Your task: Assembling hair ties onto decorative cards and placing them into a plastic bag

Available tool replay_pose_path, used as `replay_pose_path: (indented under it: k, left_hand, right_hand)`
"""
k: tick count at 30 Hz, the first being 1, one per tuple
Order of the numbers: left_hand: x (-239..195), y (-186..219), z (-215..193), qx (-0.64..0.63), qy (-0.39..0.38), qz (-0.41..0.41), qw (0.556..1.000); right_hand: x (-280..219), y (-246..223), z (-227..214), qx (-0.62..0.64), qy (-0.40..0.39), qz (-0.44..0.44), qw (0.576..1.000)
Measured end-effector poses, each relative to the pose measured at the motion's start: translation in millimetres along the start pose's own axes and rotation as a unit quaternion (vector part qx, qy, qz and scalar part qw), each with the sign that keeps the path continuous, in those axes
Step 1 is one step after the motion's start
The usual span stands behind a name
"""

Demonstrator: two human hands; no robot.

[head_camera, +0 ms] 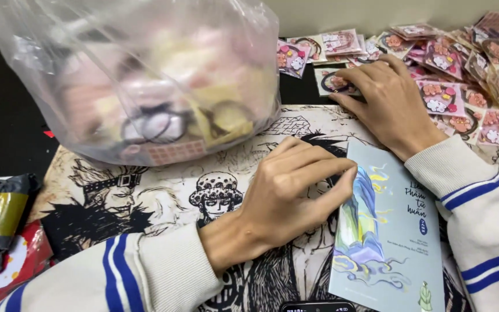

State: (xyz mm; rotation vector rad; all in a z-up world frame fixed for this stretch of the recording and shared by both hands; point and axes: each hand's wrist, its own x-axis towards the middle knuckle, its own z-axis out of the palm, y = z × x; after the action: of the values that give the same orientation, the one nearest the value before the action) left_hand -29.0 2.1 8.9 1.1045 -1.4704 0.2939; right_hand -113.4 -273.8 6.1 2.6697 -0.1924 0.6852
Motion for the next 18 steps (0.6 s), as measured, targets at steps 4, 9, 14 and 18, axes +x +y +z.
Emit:
replay_pose_path:
  k: [4,9,14,18]
  left_hand:
    - [3,-2,-2,0.001,-0.011,-0.037,0.999]
    - [8,2,-10,-0.045,-0.021,-0.181,0.982]
    - [4,-1,-6,-0.055,-0.059,-0.187,0.979]
    - [-1,-5,-6,-0.066,-0.081,-0.166,0.981]
  right_hand:
    - [-8,2,-17,0.014,0.071,-0.028,0.997]
    - [-33,-31,-77,0.14,0.17,-0.042,0.974]
    - [-34,-93,-106,0.313,0.188,0.03,0.93]
    - [-35,-108,-104,0.341,0.188,0.032,0.92]
